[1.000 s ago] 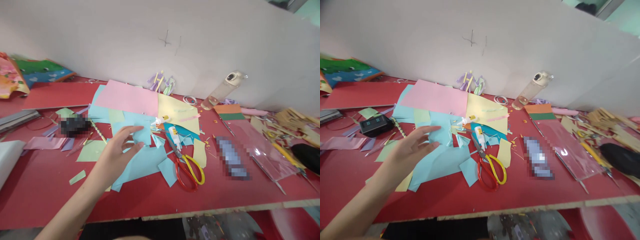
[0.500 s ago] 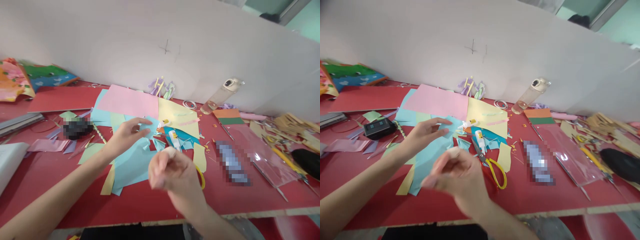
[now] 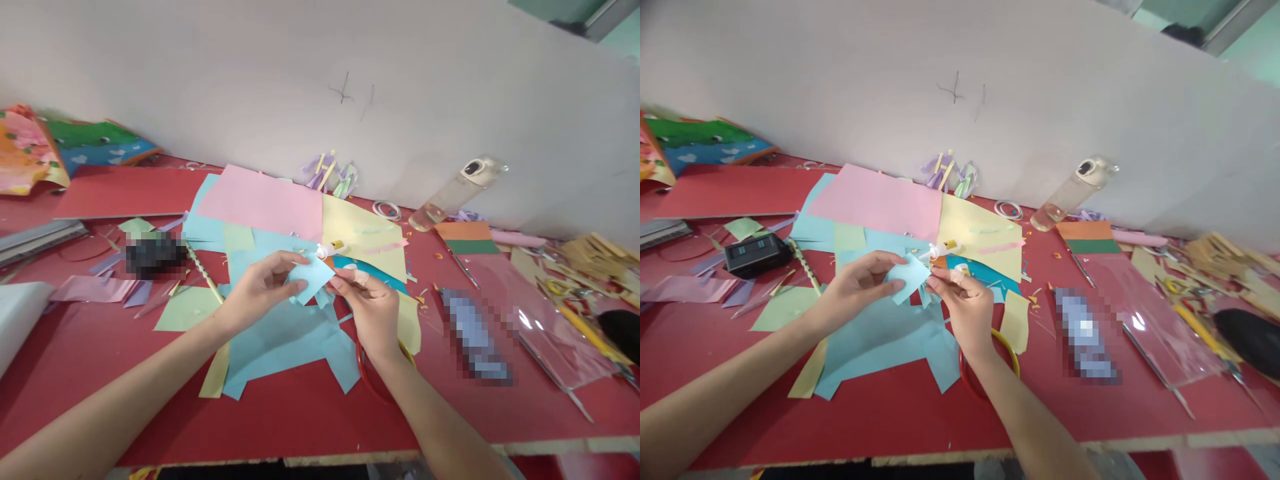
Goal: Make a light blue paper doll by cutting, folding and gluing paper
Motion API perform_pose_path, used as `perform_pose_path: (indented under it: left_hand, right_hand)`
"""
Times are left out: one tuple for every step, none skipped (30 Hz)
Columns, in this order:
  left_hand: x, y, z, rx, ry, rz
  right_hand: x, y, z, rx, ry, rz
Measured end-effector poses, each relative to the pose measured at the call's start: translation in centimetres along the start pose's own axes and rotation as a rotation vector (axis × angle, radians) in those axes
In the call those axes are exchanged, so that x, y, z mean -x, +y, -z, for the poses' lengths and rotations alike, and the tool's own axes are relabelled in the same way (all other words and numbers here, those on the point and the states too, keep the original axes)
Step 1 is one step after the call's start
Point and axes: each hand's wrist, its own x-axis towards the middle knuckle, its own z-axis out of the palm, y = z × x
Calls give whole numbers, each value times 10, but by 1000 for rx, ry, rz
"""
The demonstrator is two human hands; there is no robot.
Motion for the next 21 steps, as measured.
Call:
perform_pose_path:
  left_hand:
    - [1, -1, -1, -20, -6, 10]
    - [2, -2, -3, -48, -6, 16]
    - [3, -3, -4, -82, -1, 19]
    - [4, -3, -5, -116, 4, 15]
    - [5, -4, -6, -148, 6, 0]
    - [5, -3, -7, -168, 3, -26]
    - [6, -3, -7, -178, 0, -57]
    - [5, -2, -7, -185, 4, -90]
    - [4, -2, -6, -199, 20, -119]
    - [3, -2, -5, -233, 49, -136]
    - [2, -2, -4, -292, 89, -136]
    - [1, -3, -2, -372, 128, -119]
    - [0, -5, 0, -462, 155, -93]
    - [-1, -7, 2, -555, 174, -62]
    - [-2, -9, 3, -617, 157, -40]
    - [-3, -12, 4, -664, 132, -27]
    - [-3, -14, 5, -701, 107, -22]
    - [-4, -16, 5, -728, 85, -23]
    - [-5, -18, 4, -748, 73, -25]
    - [-6, -20, 4, -760, 71, -27]
    - [-7, -21, 3, -764, 75, -27]
  right_hand:
    - [1, 0, 0, -8, -20, 4]
    - [2, -1, -1, -8, -49, 10]
    - [3, -2, -2, 2, -84, 14]
    - [4, -2, -2, 19, -113, 13]
    - [5, -3, -3, 39, -130, 1]
    - [5, -3, -4, 56, -125, -15]
    - [6, -3, -4, 67, -108, -36]
    - [5, -3, -3, 70, -82, -57]
    - [4, -2, -2, 63, -54, -72]
    - [3, -1, -1, 49, -28, -83]
    - [0, 0, 0, 29, -9, -89]
    - [-2, 2, 2, 1, 6, -91]
    - [-4, 5, 3, -34, 8, -95]
    - [-6, 7, 4, -69, 9, -98]
    - [-7, 10, 5, -95, 7, -101]
    - [-8, 12, 6, -108, 5, -104]
    - [-9, 14, 6, -110, 6, -106]
    - [-8, 16, 6, -102, 11, -103]
    - [-8, 17, 5, -88, 17, -97]
    - [-7, 17, 5, -74, 24, -88]
    - [-6, 16, 4, -60, 29, -80]
